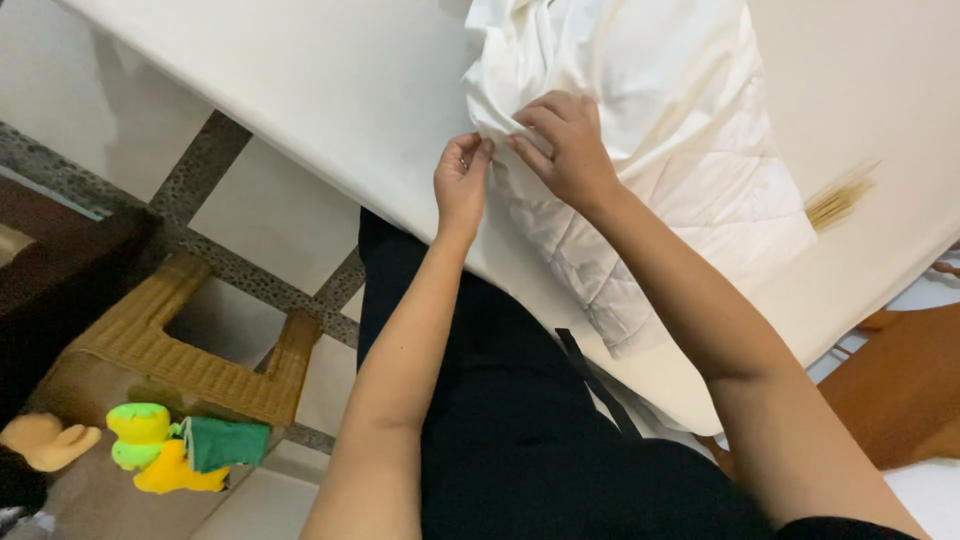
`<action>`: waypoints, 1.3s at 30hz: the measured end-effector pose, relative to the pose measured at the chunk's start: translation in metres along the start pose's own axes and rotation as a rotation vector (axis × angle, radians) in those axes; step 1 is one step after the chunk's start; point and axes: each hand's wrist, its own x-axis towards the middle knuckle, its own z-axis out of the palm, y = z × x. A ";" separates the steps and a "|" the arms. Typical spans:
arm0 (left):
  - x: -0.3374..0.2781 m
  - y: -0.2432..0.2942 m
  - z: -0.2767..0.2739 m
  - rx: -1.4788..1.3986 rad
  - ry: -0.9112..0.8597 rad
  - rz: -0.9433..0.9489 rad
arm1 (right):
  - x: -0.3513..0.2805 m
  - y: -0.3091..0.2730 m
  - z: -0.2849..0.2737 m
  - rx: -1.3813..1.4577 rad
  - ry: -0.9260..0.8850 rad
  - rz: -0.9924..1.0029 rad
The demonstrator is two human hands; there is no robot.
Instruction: The person picks up a white quilted pillow from a bed and beats it with a stick broom. They then place the pillow into a white pillowcase on the bed, working the fabric over the pillow corners and tucking the case around it.
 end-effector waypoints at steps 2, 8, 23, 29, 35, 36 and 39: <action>0.002 -0.005 0.002 0.013 0.013 0.009 | -0.001 0.003 0.015 -0.022 0.013 -0.009; -0.019 -0.036 -0.018 0.067 0.092 -0.051 | -0.016 0.006 0.016 -0.224 -0.129 -0.258; -0.054 -0.074 -0.026 0.548 0.221 -0.090 | -0.039 0.071 -0.020 -0.406 -0.206 -0.112; -0.029 -0.022 -0.043 0.920 0.175 0.616 | -0.059 0.069 -0.036 -0.334 -0.204 -0.092; -0.009 -0.040 -0.049 0.725 0.276 0.374 | -0.018 0.037 0.006 -0.407 -0.158 -0.180; -0.012 -0.036 -0.045 0.583 0.325 0.238 | -0.011 0.031 0.017 -0.405 -0.153 -0.219; -0.001 -0.063 -0.049 0.245 0.289 0.054 | -0.003 0.032 0.061 -0.431 -0.067 -0.216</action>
